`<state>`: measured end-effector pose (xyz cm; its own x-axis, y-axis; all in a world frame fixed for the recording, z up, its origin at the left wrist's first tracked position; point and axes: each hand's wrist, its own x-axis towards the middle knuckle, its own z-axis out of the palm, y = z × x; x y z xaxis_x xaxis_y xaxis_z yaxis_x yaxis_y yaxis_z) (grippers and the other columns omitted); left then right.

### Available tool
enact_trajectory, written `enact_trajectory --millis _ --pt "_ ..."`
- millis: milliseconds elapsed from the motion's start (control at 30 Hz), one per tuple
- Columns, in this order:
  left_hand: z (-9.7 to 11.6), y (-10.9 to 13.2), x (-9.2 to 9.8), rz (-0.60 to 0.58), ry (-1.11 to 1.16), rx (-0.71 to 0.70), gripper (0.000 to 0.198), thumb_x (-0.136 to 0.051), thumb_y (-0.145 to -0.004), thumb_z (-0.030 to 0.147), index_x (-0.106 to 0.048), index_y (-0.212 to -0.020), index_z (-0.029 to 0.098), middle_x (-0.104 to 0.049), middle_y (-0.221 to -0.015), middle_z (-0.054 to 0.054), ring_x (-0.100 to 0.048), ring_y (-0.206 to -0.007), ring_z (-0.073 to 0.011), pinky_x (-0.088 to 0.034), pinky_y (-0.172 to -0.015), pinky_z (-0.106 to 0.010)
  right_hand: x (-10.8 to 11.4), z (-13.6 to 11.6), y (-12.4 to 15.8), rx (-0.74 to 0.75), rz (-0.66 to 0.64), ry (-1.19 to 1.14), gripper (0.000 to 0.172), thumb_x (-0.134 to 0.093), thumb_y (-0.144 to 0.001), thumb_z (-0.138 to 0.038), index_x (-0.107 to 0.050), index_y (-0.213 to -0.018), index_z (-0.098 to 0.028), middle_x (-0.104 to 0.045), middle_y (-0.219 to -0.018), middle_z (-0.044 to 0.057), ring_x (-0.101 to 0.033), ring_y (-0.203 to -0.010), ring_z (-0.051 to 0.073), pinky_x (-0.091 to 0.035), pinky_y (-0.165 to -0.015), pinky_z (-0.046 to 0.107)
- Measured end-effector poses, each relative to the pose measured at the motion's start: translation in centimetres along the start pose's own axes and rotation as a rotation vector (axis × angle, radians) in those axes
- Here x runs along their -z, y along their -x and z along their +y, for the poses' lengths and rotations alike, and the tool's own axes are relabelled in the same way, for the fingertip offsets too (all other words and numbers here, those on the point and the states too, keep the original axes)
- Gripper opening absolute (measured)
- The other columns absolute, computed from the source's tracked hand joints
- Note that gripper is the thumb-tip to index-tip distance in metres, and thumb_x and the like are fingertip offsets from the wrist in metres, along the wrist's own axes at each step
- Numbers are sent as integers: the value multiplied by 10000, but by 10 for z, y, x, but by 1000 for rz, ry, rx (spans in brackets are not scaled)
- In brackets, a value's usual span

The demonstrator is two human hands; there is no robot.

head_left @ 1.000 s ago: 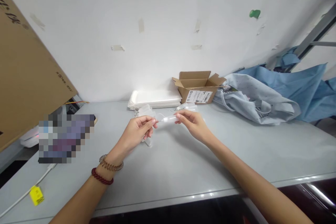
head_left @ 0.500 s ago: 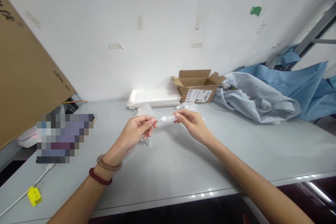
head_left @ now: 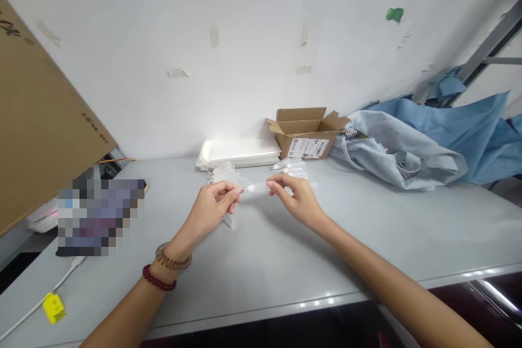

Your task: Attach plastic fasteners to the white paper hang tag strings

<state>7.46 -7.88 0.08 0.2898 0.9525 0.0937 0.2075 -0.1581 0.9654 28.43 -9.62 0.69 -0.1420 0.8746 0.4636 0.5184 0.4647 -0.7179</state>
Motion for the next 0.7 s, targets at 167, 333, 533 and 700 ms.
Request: enact_trajectory --millis 167,333,533,700 --pt "-3 0 -3 2 -25 -11 251 -576 -811 387 -612 -742 148 -545 -586 11 -456 -497 -93 -354 -457 -215 -4 5 2 2 -11 8 265 -476 -905 -359 -630 -787 -179 -659 -710 39 -590 -700 164 -404 -564 241" --pt "-2 1 -2 15 -36 -20 252 -573 -807 392 -616 -745 151 -544 -578 4 -467 -497 -100 -360 -449 -212 -7 6 4 -17 -45 12 272 -477 -906 -355 -638 -770 -184 -659 -685 30 -572 -654 153 -382 -528 238" --pt "0 1 0 0 -53 -19 269 -582 -794 403 -616 -725 145 -569 -595 -10 -471 -484 -94 -356 -437 -208 -10 3 6 -30 -35 0 292 -474 -903 -383 -640 -765 -187 -654 -672 33 -576 -651 157 -385 -521 240" --pt "0 1 -1 0 -42 9 259 -593 -783 390 -614 -715 142 -558 -584 -4 -464 -486 -93 -354 -444 -210 -12 4 7 -35 -52 -14 291 -484 -898 -383 -646 -764 -181 -654 -661 23 -562 -624 144 -386 -532 237"
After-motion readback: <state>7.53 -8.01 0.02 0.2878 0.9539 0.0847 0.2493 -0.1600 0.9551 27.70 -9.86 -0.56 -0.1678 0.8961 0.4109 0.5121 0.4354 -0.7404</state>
